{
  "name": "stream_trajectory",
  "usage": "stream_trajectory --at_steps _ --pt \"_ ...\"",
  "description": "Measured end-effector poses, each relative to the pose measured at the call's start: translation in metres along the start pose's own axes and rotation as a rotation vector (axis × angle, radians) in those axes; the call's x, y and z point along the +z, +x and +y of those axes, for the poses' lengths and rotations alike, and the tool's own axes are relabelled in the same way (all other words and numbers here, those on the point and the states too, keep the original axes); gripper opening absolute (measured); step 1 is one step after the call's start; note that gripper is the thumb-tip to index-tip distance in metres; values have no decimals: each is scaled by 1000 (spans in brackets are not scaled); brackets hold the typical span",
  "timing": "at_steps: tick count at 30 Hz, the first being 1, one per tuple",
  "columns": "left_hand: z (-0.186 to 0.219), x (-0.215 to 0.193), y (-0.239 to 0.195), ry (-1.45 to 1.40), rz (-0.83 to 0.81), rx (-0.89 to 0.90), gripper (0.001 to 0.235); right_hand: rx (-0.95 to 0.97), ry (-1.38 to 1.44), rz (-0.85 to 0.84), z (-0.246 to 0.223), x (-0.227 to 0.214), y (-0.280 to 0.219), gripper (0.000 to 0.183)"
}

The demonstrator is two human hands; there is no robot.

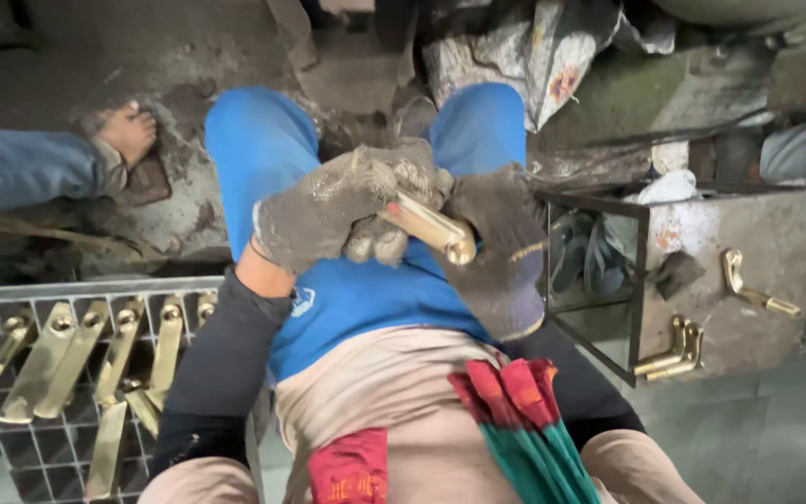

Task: The person is polishing metal fixtures by pressing them against a rotating buffing wheel. They pick up gold-colored handles from a grid tray, rotate them to buff various surfaces, and place them on a nearby work surface.

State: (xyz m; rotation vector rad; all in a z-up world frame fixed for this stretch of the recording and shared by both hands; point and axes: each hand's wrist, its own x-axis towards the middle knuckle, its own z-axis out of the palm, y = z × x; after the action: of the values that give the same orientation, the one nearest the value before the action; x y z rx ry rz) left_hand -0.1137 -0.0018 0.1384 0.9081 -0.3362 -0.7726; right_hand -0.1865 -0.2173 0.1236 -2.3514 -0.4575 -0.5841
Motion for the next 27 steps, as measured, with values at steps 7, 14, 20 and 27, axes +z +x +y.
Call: stream_trajectory --at_steps 7,14,20,27 --pt "-19 14 21 -23 -40 -264 41 95 -10 31 -13 -35 -24 35" --pt "-71 4 32 164 53 -116 38 187 -9 47 0 -44 -40 36" --pt "-67 17 31 -68 113 -209 42 239 26 24 4 -45 -43 37" --pt "-60 17 25 370 58 90 59 322 52 -42 -3 -42 -36 38"
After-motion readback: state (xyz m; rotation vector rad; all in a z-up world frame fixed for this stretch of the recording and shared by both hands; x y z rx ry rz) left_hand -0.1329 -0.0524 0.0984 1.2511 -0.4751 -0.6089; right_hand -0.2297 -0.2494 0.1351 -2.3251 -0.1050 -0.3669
